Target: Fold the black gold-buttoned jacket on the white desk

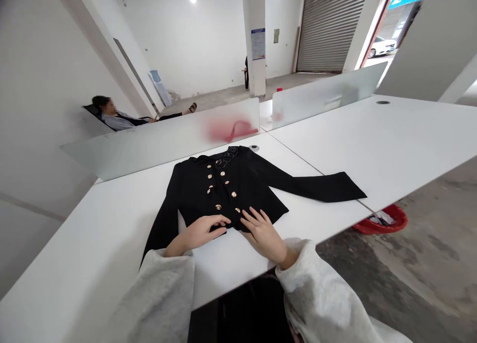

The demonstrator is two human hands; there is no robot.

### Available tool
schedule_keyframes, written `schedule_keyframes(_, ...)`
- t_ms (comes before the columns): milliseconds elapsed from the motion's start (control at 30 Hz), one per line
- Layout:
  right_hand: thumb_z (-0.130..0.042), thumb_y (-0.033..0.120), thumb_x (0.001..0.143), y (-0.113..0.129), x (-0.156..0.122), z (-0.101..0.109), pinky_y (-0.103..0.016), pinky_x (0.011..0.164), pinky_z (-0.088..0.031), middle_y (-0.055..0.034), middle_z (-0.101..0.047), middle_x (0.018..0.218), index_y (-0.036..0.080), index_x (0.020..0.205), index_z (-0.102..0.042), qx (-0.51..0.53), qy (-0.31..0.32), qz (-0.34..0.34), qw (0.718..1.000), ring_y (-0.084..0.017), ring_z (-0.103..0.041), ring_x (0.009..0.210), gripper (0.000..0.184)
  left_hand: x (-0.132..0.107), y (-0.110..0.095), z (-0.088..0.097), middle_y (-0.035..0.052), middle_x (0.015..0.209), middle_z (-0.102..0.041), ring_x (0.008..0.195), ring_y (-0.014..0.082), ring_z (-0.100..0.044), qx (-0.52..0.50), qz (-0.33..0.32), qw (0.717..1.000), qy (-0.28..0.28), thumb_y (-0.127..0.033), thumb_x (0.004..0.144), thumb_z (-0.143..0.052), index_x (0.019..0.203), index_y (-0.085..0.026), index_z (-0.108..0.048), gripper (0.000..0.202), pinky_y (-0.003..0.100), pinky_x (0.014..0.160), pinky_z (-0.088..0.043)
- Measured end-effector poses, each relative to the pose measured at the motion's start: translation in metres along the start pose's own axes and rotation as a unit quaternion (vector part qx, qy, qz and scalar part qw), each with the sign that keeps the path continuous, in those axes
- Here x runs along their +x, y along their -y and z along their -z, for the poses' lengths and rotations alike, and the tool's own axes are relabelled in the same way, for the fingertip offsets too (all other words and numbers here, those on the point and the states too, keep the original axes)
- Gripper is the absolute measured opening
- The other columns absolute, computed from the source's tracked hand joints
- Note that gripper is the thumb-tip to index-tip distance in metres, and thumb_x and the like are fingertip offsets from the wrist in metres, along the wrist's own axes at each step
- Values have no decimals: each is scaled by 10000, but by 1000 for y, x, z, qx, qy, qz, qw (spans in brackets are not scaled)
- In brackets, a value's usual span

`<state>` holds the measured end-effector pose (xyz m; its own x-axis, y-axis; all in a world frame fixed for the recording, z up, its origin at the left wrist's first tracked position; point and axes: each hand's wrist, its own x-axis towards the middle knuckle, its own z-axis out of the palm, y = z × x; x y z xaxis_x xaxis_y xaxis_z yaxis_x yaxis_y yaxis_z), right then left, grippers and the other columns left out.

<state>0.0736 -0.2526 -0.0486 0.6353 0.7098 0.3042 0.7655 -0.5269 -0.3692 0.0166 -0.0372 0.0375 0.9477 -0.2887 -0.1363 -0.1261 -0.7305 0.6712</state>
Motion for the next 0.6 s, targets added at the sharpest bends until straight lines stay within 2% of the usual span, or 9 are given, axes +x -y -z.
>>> schedule_keyframes(67,-458,278,927,-1,-1,0,-566,1069,-309,-65,-463,1401,231,1319,-514,-9,2,8,1000,-299,-340,1342,398,-8,-2,-1,8,1182,-644,1087,192,-584,17,17,999,-26,-349,864,-469,1133,-269,-604,311,308,938,-434)
schedule_keyframes(133,-453,224,910,0,-2,0,-549,1078,-305,-62,-439,1422,219,1410,-388,-8,0,9,1000,-289,-324,1352,504,-24,-8,-3,6,1129,-664,1042,189,-605,31,69,993,-90,-362,882,-428,1082,-267,-604,283,302,898,-447)
schedule_keyframes(200,-455,165,878,3,-2,1,-529,1083,-309,-68,-424,1434,218,1474,-238,-7,-8,6,1000,-273,-317,1356,636,-46,-13,-10,7,980,-691,920,189,-636,36,161,970,-177,-402,901,-367,957,-258,-594,275,300,798,-469)
schedule_keyframes(267,-467,130,854,7,-1,2,-520,1084,-309,-74,-410,1443,245,1489,-174,-16,-16,8,1000,-268,-312,1359,708,-67,-13,-23,14,882,-680,830,197,-642,27,261,937,-228,-444,907,-318,862,-250,-556,310,306,719,-467)
schedule_keyframes(333,-468,113,856,12,0,3,-528,1080,-304,-72,-382,1460,287,1470,-237,-30,-14,27,999,-273,-303,1363,679,-82,-10,-38,33,885,-668,815,215,-640,26,340,910,-235,-466,891,-337,881,-245,-542,302,327,707,-463)
schedule_keyframes(400,-440,106,881,16,2,5,-537,1074,-305,-63,-376,1465,300,1413,-370,-35,-4,50,998,-277,-315,1357,570,-86,-5,-52,55,927,-658,830,237,-638,30,388,889,-241,-490,871,-366,984,-236,-539,327,351,709,-464)
schedule_keyframes(500,-372,69,896,19,4,8,-519,1071,-316,-54,-430,1430,264,1318,-500,-8,0,48,999,-254,-382,1321,482,-74,0,-63,72,959,-643,877,263,-628,21,384,878,-284,-530,849,-392,1036,-224,-520,381,379,737,-467)
schedule_keyframes(600,-322,8,868,17,4,9,-486,1066,-335,-45,-447,1417,238,1295,-514,41,-23,31,998,-220,-410,1304,522,-54,2,-65,71,979,-638,922,251,-623,-72,330,871,-356,-511,849,-411,986,-229,-500,326,375,791,-472)
